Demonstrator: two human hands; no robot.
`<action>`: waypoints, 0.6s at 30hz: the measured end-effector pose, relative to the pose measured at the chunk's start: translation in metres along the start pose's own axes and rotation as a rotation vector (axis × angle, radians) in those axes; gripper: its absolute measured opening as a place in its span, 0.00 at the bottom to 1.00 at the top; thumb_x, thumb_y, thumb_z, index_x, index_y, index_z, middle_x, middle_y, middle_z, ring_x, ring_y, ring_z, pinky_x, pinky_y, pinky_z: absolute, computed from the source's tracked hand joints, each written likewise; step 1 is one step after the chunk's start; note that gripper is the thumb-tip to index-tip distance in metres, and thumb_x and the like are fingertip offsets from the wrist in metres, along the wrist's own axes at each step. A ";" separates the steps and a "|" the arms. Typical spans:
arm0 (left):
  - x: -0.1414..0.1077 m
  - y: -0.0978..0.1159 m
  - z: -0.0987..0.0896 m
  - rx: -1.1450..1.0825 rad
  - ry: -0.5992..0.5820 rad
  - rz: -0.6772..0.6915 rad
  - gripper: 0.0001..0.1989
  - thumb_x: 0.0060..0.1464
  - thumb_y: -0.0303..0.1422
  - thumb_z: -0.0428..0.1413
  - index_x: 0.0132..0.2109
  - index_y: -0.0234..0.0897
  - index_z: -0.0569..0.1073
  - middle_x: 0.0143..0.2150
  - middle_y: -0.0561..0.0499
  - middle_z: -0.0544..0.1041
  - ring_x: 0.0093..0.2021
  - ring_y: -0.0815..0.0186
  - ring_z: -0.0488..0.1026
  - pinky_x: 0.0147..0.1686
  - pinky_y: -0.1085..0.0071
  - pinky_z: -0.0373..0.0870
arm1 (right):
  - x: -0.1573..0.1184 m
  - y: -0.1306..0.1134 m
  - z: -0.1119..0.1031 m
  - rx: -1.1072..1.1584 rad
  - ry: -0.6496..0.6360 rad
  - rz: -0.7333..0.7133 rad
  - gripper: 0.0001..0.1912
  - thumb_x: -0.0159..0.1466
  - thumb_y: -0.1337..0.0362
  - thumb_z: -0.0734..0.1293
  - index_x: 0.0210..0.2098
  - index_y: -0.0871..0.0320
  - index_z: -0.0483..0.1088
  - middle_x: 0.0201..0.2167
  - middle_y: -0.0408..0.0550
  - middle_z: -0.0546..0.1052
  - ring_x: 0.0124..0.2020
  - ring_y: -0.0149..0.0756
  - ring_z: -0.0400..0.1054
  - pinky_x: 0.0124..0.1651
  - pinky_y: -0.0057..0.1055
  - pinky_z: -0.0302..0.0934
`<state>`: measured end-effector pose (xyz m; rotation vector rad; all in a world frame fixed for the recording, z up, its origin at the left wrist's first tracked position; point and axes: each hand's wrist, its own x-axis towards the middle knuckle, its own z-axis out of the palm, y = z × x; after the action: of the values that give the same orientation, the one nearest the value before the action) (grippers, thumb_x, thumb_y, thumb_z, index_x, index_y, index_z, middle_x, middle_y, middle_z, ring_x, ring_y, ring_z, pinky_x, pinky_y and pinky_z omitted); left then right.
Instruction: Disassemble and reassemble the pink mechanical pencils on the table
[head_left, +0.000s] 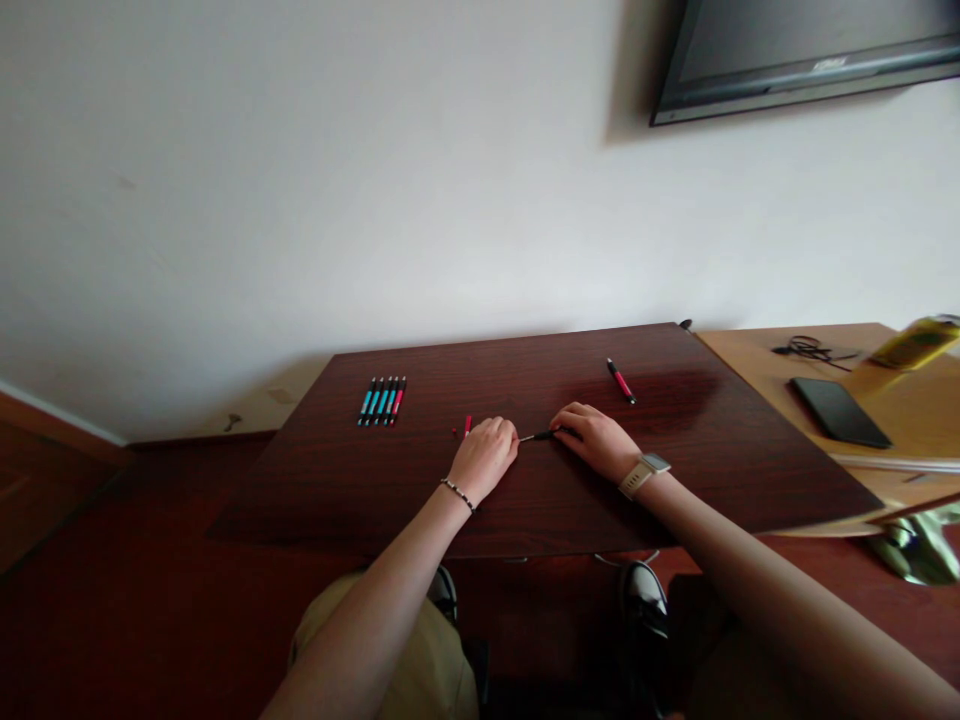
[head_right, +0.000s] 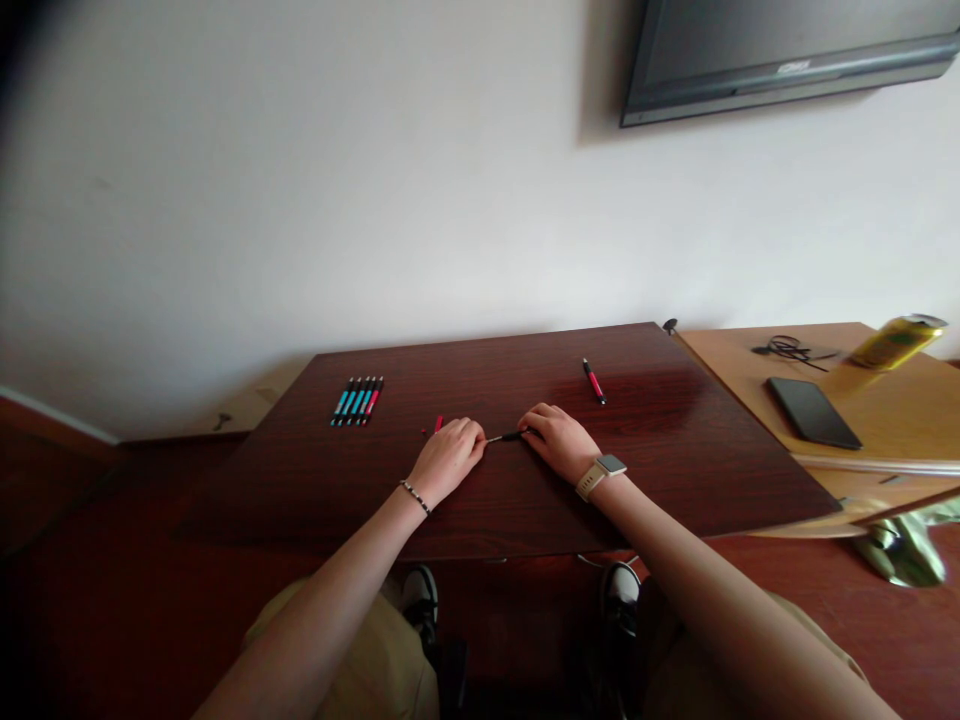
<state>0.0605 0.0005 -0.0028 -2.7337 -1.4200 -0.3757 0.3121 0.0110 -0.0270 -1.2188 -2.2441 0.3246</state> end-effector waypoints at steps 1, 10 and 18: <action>-0.001 -0.001 0.000 -0.003 0.003 0.004 0.07 0.69 0.26 0.50 0.40 0.37 0.71 0.41 0.47 0.76 0.44 0.60 0.74 0.50 0.62 0.73 | 0.000 0.000 0.000 0.001 0.000 -0.002 0.07 0.71 0.66 0.66 0.44 0.53 0.77 0.45 0.50 0.77 0.47 0.43 0.72 0.53 0.39 0.67; 0.015 0.013 0.005 -0.008 -0.020 -0.040 0.08 0.70 0.27 0.50 0.40 0.35 0.72 0.41 0.44 0.77 0.45 0.58 0.75 0.49 0.62 0.73 | 0.000 -0.001 0.000 0.001 0.009 -0.004 0.08 0.71 0.66 0.66 0.44 0.53 0.77 0.45 0.51 0.78 0.47 0.43 0.72 0.53 0.39 0.67; 0.014 0.010 0.004 0.016 -0.031 -0.010 0.10 0.71 0.27 0.47 0.41 0.35 0.72 0.41 0.43 0.76 0.44 0.57 0.75 0.49 0.61 0.73 | 0.000 0.000 0.000 0.002 0.004 0.000 0.07 0.71 0.66 0.66 0.44 0.54 0.77 0.45 0.51 0.77 0.47 0.43 0.72 0.54 0.40 0.67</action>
<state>0.0769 0.0065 -0.0026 -2.7323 -1.4385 -0.3221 0.3122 0.0106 -0.0267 -1.2175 -2.2404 0.3240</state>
